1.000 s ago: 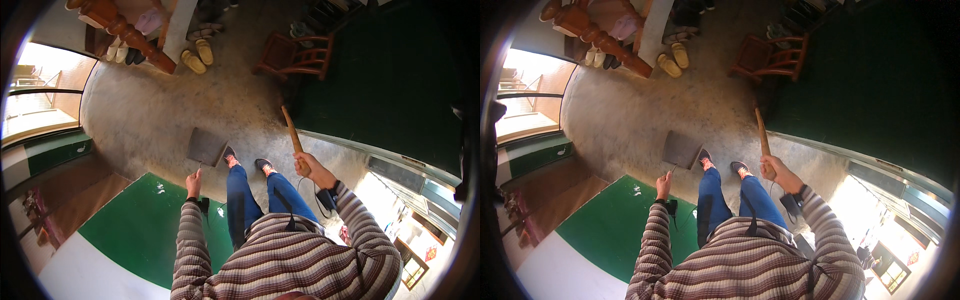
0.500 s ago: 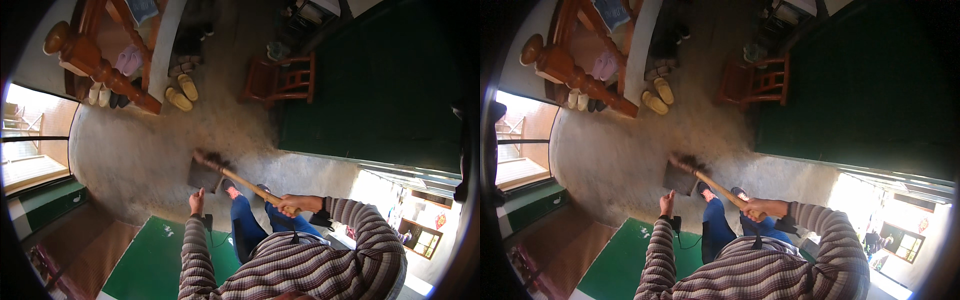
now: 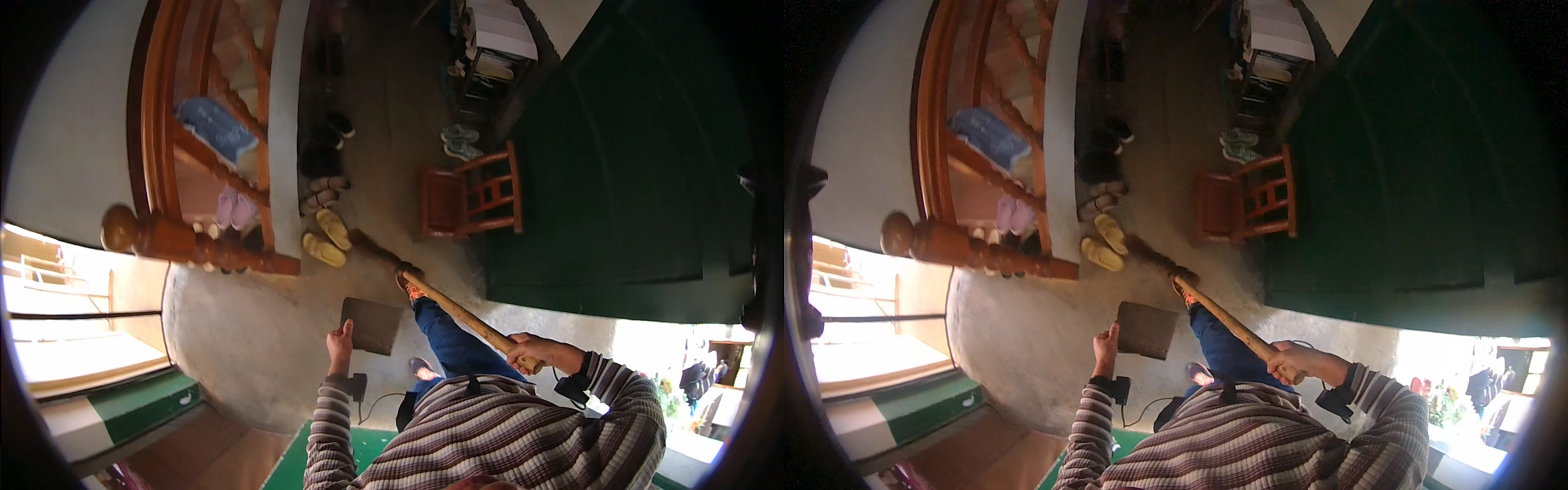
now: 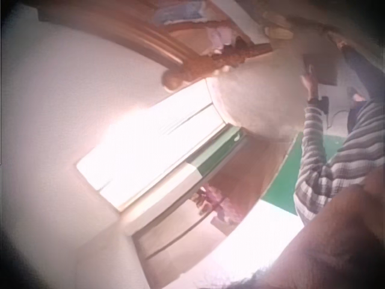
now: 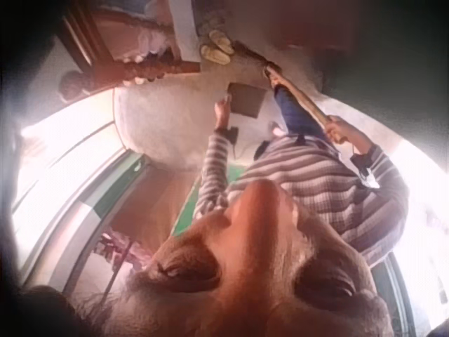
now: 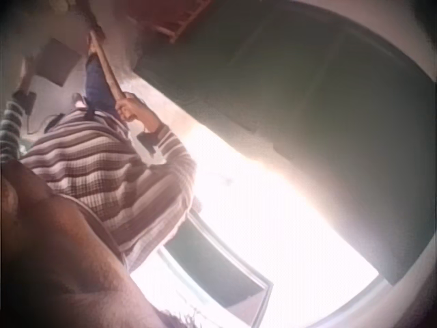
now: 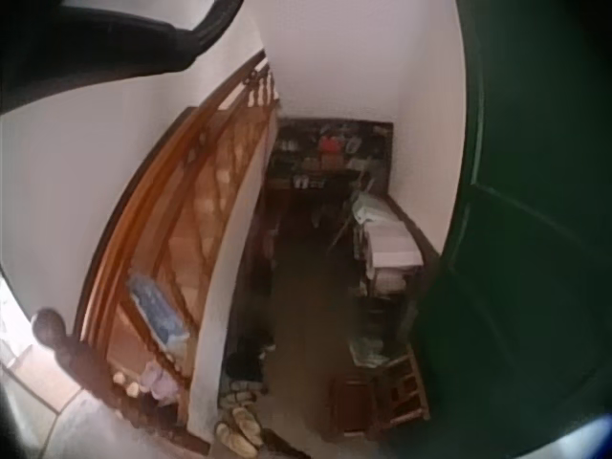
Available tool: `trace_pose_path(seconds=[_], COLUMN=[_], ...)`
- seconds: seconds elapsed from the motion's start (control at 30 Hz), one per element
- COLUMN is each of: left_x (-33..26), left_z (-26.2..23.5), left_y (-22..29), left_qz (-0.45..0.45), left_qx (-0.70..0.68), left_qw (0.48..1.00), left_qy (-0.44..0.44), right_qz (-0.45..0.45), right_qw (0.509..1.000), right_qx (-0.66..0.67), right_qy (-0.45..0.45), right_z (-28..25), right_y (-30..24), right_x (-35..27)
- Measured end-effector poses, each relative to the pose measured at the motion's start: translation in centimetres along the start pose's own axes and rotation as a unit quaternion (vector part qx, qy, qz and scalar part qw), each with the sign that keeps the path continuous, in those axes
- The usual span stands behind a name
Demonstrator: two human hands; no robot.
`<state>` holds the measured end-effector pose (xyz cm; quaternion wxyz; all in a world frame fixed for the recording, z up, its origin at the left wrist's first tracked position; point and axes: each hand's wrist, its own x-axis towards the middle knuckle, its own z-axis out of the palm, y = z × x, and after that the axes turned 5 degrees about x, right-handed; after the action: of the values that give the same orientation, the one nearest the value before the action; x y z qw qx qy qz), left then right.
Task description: The person sweeps the floor with a broom and uses a dustpan to collect debris. They move through multiple areas, sweeping around furniture and into corners, then gather the swept material into the dustpan.
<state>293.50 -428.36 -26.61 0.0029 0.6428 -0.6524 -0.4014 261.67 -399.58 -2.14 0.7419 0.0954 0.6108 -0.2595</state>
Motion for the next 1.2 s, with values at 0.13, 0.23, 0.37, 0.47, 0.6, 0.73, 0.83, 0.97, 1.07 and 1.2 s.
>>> trace_pose_path(seconds=[0.13,0.23,0.37,0.47,0.6,0.73,0.83,0.97,1.07,1.2], left_x=[6.2,11.2,19.8,25.1,32.3,40.3,46.7,53.8,58.7,65.8], left_z=[-2.3,-3.2,-4.2,-5.3,-6.0,-5.7,-5.3,-4.9,-4.9,-2.5], left_y=[8.4,13.7,21.5,27.6,36.0,43.4,49.4,57.5,63.2,70.7], left_qz=[0.095,0.070,0.082,0.096,0.228,0.199,0.227,0.282,0.310,0.298], left_qx=[-0.059,-0.074,-0.072,-0.047,-0.013,-0.099,-0.050,-0.013,-0.003,0.001], left_qw=[0.994,0.995,0.993,0.994,0.973,0.973,0.970,0.956,0.945,0.948], left_qy=[-0.015,-0.004,-0.034,-0.029,0.002,-0.057,-0.072,-0.081,-0.104,-0.110], right_qz=[-0.044,-0.058,-0.149,-0.167,-0.193,-0.176,-0.195,-0.214,-0.182,-0.169], right_qw=[0.994,0.991,0.974,0.968,0.956,0.952,0.946,0.933,0.923,0.933], right_qx=[0.096,0.120,0.157,0.174,0.213,0.250,0.257,0.287,0.337,0.316], right_qy=[0.003,-0.018,-0.063,-0.067,-0.061,-0.021,0.037,0.034,0.037,0.040], right_z=[-2.1,-3.4,-3.7,-4.4,-6.2,-7.1,-7.3,-8.3,-9.9,-13.9], right_y=[-9.1,-16.2,-25.0,-30.9,-37.5,-44.2,-50.2,-56.9,-62.6,-68.4], right_x=[4.0,5.8,4.8,5.0,7.3,9.9,9.7,8.9,10.0,11.7])
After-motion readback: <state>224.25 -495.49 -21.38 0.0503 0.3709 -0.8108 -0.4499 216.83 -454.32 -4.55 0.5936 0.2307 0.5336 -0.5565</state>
